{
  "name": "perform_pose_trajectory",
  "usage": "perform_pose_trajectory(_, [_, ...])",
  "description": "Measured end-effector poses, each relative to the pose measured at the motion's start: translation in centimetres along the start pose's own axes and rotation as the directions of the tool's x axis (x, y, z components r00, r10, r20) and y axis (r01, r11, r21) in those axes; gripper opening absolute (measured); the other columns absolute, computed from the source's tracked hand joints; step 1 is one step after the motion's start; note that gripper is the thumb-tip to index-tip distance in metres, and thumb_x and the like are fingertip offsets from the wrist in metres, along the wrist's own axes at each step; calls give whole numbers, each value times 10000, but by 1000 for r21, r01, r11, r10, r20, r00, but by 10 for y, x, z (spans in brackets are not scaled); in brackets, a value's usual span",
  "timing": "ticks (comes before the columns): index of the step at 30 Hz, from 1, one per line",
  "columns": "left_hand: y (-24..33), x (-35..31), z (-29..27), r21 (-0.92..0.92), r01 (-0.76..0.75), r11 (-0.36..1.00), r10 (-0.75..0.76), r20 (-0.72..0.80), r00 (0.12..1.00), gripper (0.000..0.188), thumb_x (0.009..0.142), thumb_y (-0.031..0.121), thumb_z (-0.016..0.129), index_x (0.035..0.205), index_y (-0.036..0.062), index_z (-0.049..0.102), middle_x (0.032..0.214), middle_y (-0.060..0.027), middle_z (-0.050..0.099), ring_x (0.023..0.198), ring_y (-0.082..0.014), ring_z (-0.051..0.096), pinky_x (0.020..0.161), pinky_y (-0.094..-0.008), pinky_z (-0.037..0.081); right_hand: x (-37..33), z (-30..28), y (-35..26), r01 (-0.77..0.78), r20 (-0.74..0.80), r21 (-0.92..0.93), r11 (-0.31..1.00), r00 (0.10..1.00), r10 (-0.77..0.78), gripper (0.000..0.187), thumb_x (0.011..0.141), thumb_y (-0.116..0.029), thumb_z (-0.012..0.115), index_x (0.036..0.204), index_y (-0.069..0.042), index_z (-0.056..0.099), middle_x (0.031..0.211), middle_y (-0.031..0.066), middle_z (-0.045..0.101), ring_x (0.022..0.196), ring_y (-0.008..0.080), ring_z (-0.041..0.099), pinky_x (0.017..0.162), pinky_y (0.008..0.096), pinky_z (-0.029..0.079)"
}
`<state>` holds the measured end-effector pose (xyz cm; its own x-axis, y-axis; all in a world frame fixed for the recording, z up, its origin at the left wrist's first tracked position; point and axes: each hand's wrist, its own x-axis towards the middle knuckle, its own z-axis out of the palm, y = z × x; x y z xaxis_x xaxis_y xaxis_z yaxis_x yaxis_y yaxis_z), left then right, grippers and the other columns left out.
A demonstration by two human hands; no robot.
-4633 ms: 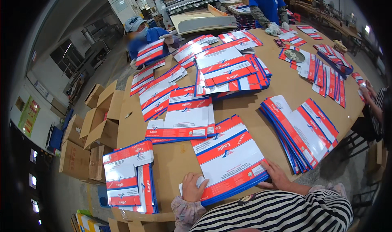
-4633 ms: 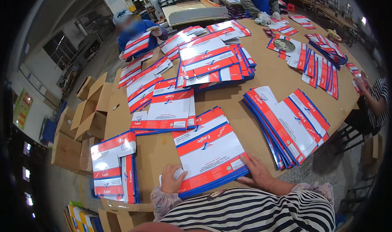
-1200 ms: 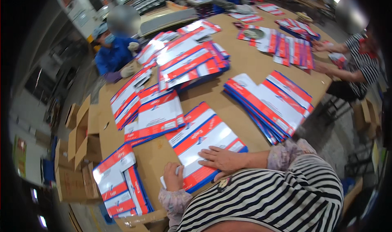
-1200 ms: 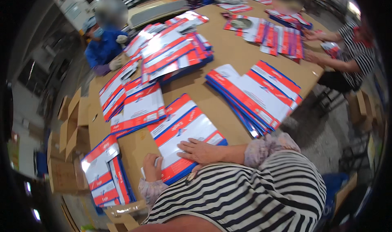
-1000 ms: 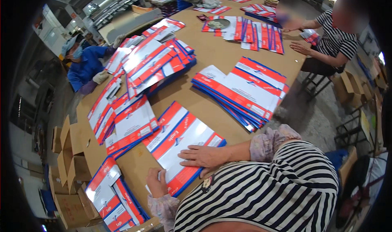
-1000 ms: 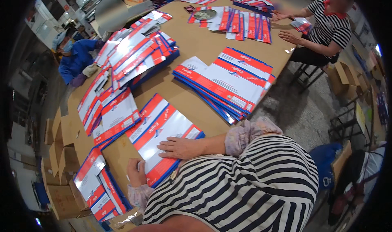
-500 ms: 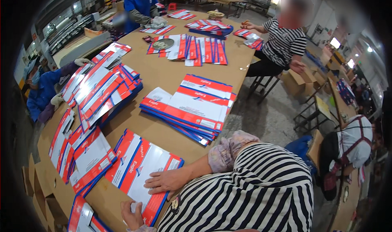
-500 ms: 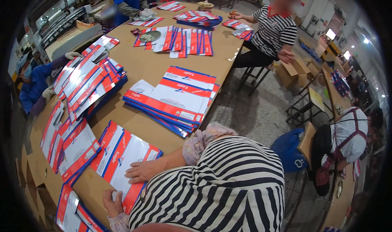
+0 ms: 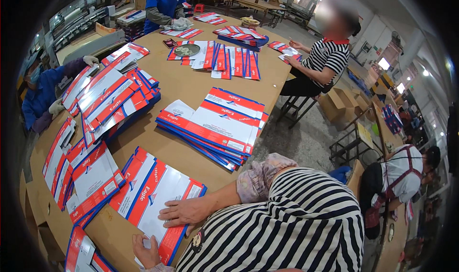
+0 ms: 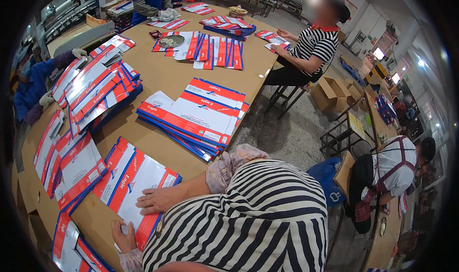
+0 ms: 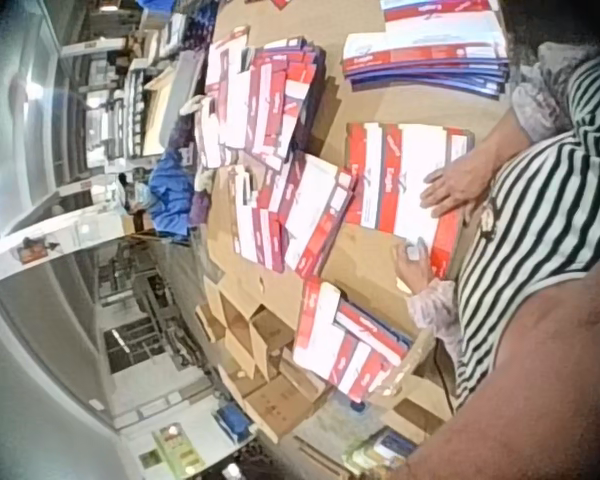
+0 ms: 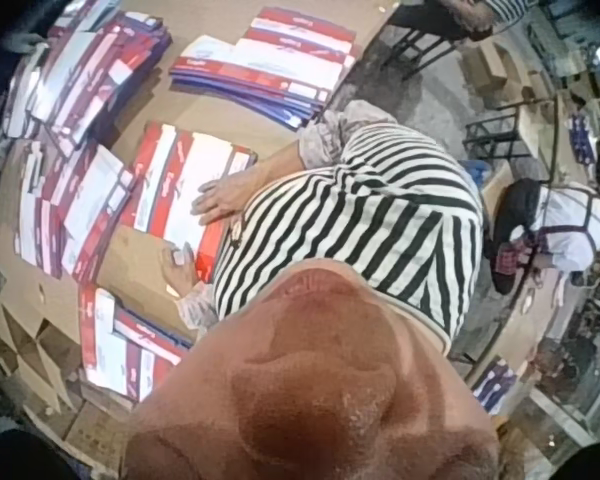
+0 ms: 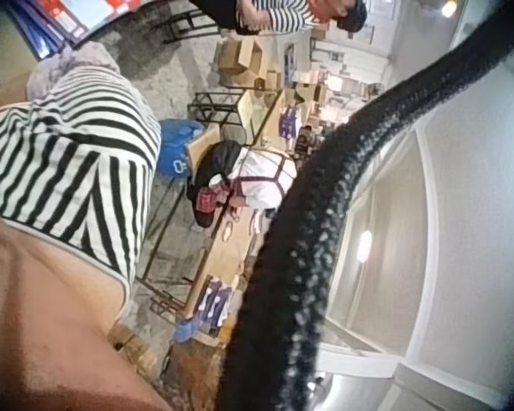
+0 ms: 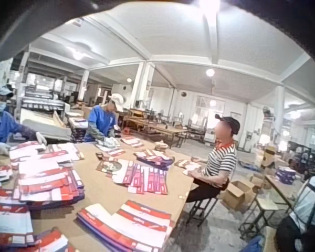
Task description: The recorder is organizing and stacking red, white, and blue paper folders or envelopes at a large table in a factory setting.
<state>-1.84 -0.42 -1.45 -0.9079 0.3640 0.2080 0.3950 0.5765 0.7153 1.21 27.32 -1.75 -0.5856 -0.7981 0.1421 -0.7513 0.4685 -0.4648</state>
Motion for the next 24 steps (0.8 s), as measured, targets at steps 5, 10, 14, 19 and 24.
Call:
perform_pose_trajectory(5, [12, 3, 2, -10, 9, 1000, -9, 12, 1000, 211, 707, -11, 641, 755, -4, 436, 774, -138, 426, 736, -287, 470, 707, -350, 395, -1, 2, 1, -24, -4, 7, 1000, 1000, 24, 756, 855, -534, 606, 1400, -39, 432, 1489, 237, 327, 1421, 361, 260, 1161, 528, 154])
perform_pose_trajectory(10, [9, 0, -2, -24, 10, 1000, -9, 8, 1000, 216, 695, -10, 656, 760, -8, 450, 791, -169, 458, 777, -366, 506, 716, -402, 417, 0, 1, -2, -22, -3, 19, 1000, 1000, 22, 749, 852, -521, 619, 1399, -44, 432, 1494, 232, 323, 1427, 357, 251, 1166, 523, 152])
perform_pose_trajectory(14, [14, 1, 0, -28, 17, 999, -17, 12, 1000, 206, 695, -12, 645, 759, -11, 450, 785, -168, 448, 765, -360, 499, 711, -402, 413, -3, 5, 0, -15, -28, -12, 1000, 1000, 15, 744, 850, -517, 622, 1395, -45, 435, 1493, 229, 328, 1425, 356, 256, 1164, 522, 158])
perform_pose_trajectory(19, [14, -1, 0, -38, 42, 998, -42, 3, 999, 181, 698, -2, 628, 754, -7, 456, 766, -161, 438, 740, -345, 487, 690, -402, 406, -1, -2, -3, -11, -6, -7, 1000, 1000, 11, 765, 834, -513, 632, 1397, -36, 432, 1487, 236, 332, 1411, 364, 277, 1154, 528, 173])
perform_pose_trajectory(24, [-7, -2, 8, 56, -146, 988, 153, -168, 974, 178, 686, 48, 651, 765, -8, 501, 757, -162, 490, 710, -349, 499, 661, -397, 418, 1, -14, -4, 3, 2, -16, 1000, 1000, -3, 770, 818, -442, 670, 1406, -19, 409, 1468, 241, 347, 1370, 401, 330, 1112, 566, 256])
